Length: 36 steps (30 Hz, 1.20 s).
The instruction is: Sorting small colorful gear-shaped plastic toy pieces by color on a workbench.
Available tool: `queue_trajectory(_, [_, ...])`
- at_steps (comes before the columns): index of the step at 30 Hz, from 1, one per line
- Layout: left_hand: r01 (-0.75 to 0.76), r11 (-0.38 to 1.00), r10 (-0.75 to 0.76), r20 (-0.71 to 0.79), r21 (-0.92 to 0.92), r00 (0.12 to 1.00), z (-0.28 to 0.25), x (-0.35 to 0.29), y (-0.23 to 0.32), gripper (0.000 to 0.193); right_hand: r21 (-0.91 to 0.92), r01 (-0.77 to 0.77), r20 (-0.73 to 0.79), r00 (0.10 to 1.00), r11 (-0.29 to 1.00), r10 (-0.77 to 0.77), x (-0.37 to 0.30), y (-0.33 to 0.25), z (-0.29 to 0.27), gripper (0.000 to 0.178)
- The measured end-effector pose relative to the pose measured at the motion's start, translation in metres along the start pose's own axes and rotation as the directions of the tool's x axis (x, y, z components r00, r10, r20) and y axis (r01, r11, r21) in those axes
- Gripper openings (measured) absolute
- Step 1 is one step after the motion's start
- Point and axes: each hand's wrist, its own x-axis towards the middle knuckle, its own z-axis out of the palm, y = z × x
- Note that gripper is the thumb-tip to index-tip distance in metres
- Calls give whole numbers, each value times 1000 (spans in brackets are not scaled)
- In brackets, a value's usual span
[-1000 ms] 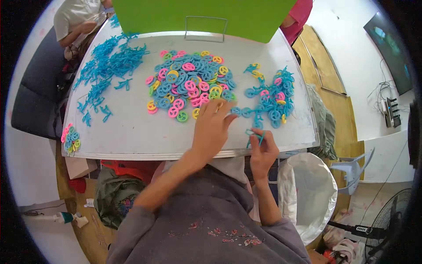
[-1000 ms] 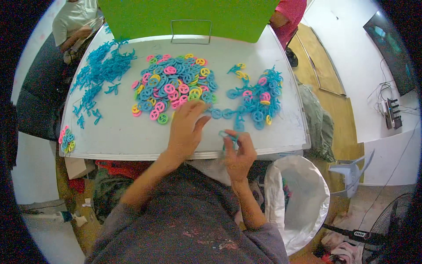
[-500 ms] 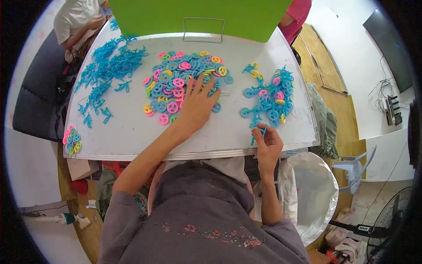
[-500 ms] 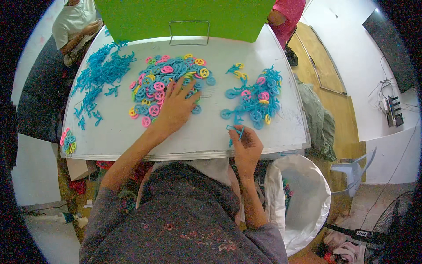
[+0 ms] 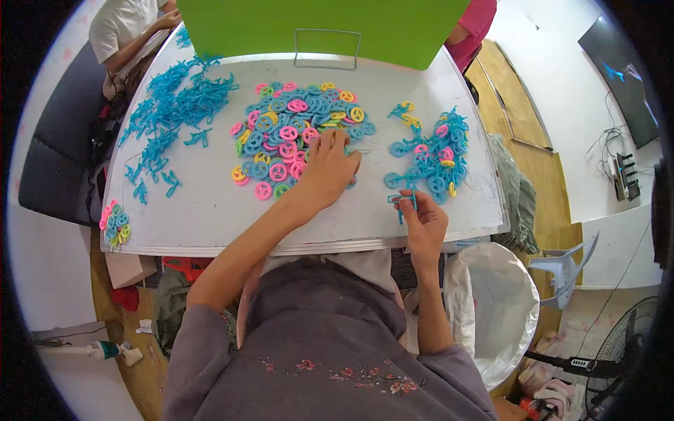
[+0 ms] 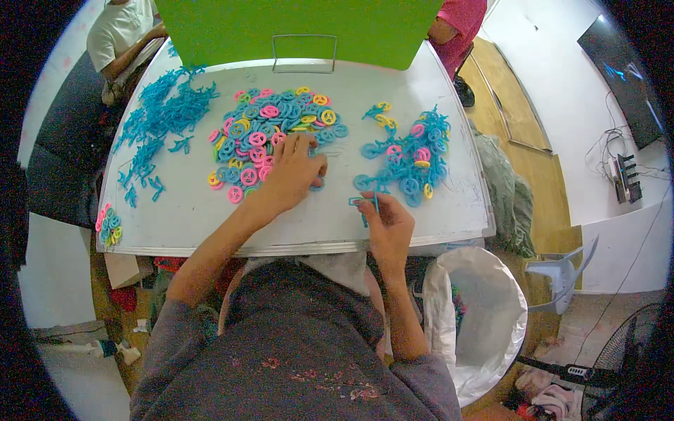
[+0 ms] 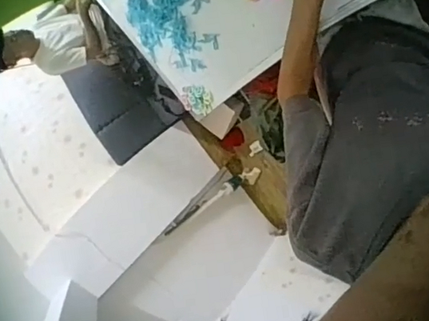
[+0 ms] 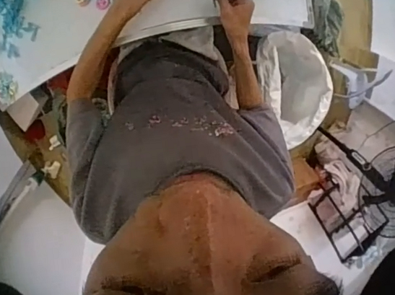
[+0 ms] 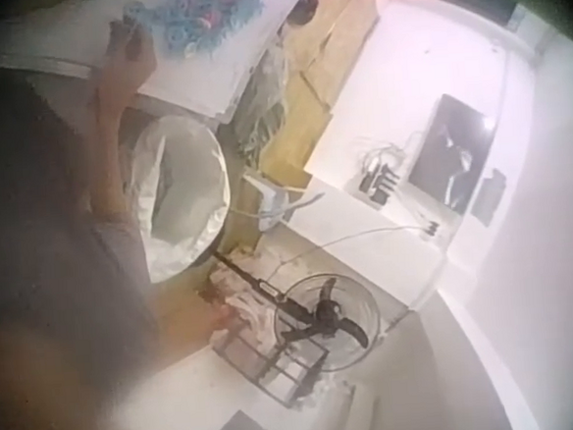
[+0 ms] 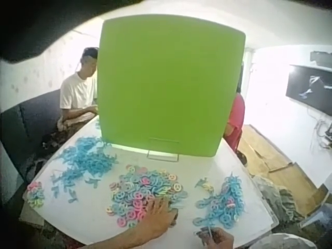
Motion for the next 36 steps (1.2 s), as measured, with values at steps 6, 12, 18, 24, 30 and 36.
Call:
queue_trajectory(6, [239,654,-359,-17,-718,933,-30,-1,25,20,-88,-1,19,1000,996,2,3,-3,2,16])
queue_trajectory(12, [364,209,-425,251,-908,870,-22,-45,54,15,-109,53,70,996,993,-45,-4,-1,14,14])
queue_trajectory(18, [379,-55,-393,369,-924,842,-21,-50,52,9,-76,45,129,991,996,-35,-12,-3,21,11])
queue_trajectory(24, [368,160,-431,271,-916,861,-19,-53,52,7,-112,0,179,984,994,20,-12,-8,22,11])
queue_trajectory(30, [361,413,-506,119,-836,855,-20,-56,66,10,-85,-77,186,978,993,92,-10,-5,21,14])
queue_trajectory(36, [232,708,-454,-179,-667,873,-21,-59,80,15,-1,-158,209,966,987,154,-10,-4,19,13])
